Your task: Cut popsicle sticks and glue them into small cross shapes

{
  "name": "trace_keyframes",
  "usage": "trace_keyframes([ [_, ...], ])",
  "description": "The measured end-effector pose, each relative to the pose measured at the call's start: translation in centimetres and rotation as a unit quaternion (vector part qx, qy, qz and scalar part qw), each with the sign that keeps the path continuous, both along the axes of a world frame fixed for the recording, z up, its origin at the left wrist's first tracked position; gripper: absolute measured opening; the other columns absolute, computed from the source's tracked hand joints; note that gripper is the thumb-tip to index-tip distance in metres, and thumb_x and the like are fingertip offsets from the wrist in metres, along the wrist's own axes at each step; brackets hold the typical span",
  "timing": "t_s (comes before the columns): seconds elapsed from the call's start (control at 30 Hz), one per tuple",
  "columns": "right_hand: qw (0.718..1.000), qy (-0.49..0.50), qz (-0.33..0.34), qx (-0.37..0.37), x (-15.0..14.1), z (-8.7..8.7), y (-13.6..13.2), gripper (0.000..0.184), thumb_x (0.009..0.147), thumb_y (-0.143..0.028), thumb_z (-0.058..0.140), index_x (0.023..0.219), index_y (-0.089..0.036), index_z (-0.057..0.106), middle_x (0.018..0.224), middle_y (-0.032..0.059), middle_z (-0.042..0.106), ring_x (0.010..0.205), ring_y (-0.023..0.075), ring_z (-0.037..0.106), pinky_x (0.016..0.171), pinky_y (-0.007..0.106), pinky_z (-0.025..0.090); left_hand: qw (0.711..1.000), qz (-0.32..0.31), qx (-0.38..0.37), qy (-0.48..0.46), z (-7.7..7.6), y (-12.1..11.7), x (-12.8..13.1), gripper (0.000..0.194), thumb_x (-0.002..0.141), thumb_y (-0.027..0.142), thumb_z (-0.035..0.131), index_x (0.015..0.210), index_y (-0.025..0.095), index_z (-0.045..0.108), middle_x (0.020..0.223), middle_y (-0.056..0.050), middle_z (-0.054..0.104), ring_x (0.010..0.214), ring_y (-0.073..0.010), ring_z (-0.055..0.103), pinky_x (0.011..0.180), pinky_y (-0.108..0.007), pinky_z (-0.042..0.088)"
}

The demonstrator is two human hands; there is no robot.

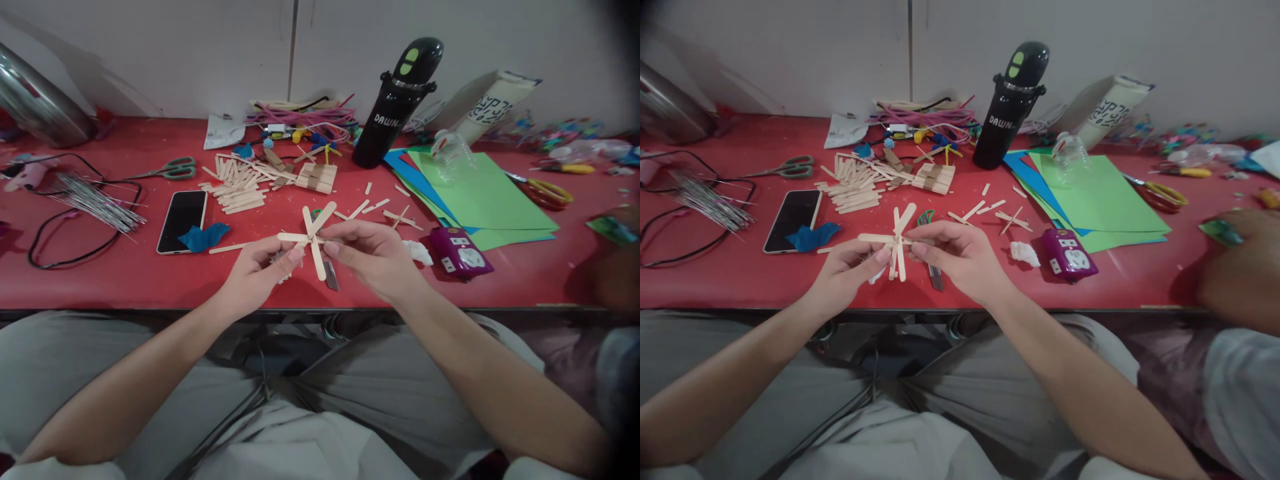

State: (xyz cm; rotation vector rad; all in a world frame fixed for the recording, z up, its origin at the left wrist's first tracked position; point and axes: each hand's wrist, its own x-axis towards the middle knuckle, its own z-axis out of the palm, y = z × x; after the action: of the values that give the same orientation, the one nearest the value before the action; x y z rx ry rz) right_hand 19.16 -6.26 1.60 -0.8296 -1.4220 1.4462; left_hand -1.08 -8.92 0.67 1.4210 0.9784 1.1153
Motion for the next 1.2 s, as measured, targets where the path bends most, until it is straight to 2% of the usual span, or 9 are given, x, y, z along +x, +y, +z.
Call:
trace_keyframes([
  [0.17, 0.998, -0.050, -0.001, 0.036, -0.1, 0.1, -0.4, 0.016, 0.078, -0.033, 0.080, 0.092, -0.025, 0.077, 0.079, 0.0010, 0.076, 0.072, 0.0153, 0.072, 0.061, 0.026, 0.058, 0.999, -0.020, 0.030, 0.008, 0.0, 0.3, -0.3, 0.032, 0.084, 0.050, 0.067, 0.081, 0.018, 0.070, 0.061, 0.002, 0.056, 0.056, -0.0090, 0.046, 0.053, -0.023, 0.039],
  [0.3, 0.994, -0.087, -0.015, 0.059, 0.3, 0.2, 0.4, 0.020, 0.079, -0.033, 0.078, 0.095, -0.022, 0.077, 0.083, 0.0026, 0.076, 0.072, 0.0154, 0.072, 0.069, 0.029, 0.059, 0.999, -0.020, 0.006, 0.049, 0.3, 0.8, -0.4, 0.034, 0.085, 0.050, 0.064, 0.083, 0.016, 0.068, 0.064, 0.002, 0.057, 0.055, -0.0081, 0.047, 0.052, -0.021, 0.038],
  [0.47, 0.960, -0.134, -0.217, 0.113, 4.9, 0.9, 4.9, 0.012, 0.079, -0.021, 0.077, 0.091, -0.022, 0.077, 0.078, 0.0028, 0.073, 0.070, 0.0136, 0.068, 0.075, 0.031, 0.057, 0.992, 0.023, 0.001, 0.124, 0.3, 1.4, -0.8, 0.034, 0.087, 0.045, 0.062, 0.104, 0.017, 0.067, 0.058, 0.005, 0.050, 0.051, -0.0086, 0.044, 0.049, -0.021, 0.035],
  [0.57, 0.913, -0.214, -0.330, 0.107, 8.8, 1.0, 8.0, 0.012, 0.077, -0.015, 0.075, 0.090, -0.014, 0.076, 0.073, 0.0061, 0.070, 0.066, 0.0115, 0.064, 0.073, 0.029, 0.053, 0.989, 0.017, 0.015, 0.149, 0.0, 1.5, -1.0, 0.027, 0.086, 0.038, 0.062, 0.103, 0.017, 0.066, 0.062, 0.005, 0.052, 0.054, -0.0088, 0.047, 0.051, -0.021, 0.036],
  [0.63, 0.881, -0.280, -0.374, 0.075, 10.9, 0.8, 9.7, 0.020, 0.079, -0.016, 0.074, 0.097, -0.008, 0.076, 0.077, 0.0095, 0.070, 0.065, 0.0096, 0.061, 0.071, 0.028, 0.051, 0.988, 0.004, 0.016, 0.156, -0.2, 1.4, -1.0, 0.024, 0.087, 0.034, 0.060, 0.102, 0.017, 0.064, 0.063, 0.004, 0.055, 0.055, -0.0095, 0.050, 0.052, -0.021, 0.038],
  [0.8, 0.845, -0.396, -0.358, 0.031, 13.1, -0.5, 11.6, 0.038, 0.081, -0.028, 0.071, 0.108, -0.002, 0.075, 0.091, 0.0182, 0.072, 0.063, 0.0071, 0.052, 0.067, 0.028, 0.042, 0.985, -0.015, 0.016, 0.172, -0.6, 1.4, -1.1, 0.024, 0.087, 0.034, 0.059, 0.104, 0.017, 0.062, 0.065, 0.004, 0.060, 0.058, -0.0114, 0.057, 0.055, -0.023, 0.042],
  [1.0, 0.797, -0.498, -0.342, -0.011, 13.8, -0.3, 10.9, 0.057, 0.075, -0.038, 0.077, 0.118, -0.001, 0.070, 0.108, 0.0216, 0.069, 0.070, 0.0095, 0.049, 0.072, 0.034, 0.037, 0.984, -0.010, 0.014, 0.179, -0.7, 1.4, -1.3, 0.024, 0.087, 0.034, 0.059, 0.104, 0.018, 0.062, 0.064, 0.004, 0.060, 0.058, -0.0121, 0.058, 0.054, -0.023, 0.042],
  [1.1, 0.788, -0.525, -0.317, -0.049, 13.9, 0.0, 10.4, 0.043, 0.077, -0.037, 0.075, 0.102, -0.003, 0.075, 0.084, 0.0154, 0.070, 0.062, 0.0099, 0.046, 0.068, 0.036, 0.035, 0.983, -0.012, 0.015, 0.183, -0.5, 1.3, -1.2, 0.022, 0.087, 0.033, 0.058, 0.103, 0.018, 0.062, 0.064, 0.003, 0.062, 0.059, -0.0123, 0.059, 0.055, -0.023, 0.042],
  [1.2, 0.804, -0.522, -0.272, -0.090, 13.5, -0.1, 10.4, 0.026, 0.078, -0.033, 0.074, 0.079, -0.007, 0.075, 0.054, 0.0063, 0.060, 0.052, 0.0111, 0.045, 0.061, 0.036, 0.034, 0.982, -0.019, 0.010, 0.185, -0.4, 1.2, -1.2, 0.023, 0.086, 0.033, 0.058, 0.103, 0.018, 0.061, 0.066, 0.003, 0.063, 0.060, -0.0123, 0.059, 0.056, -0.023, 0.042],
])
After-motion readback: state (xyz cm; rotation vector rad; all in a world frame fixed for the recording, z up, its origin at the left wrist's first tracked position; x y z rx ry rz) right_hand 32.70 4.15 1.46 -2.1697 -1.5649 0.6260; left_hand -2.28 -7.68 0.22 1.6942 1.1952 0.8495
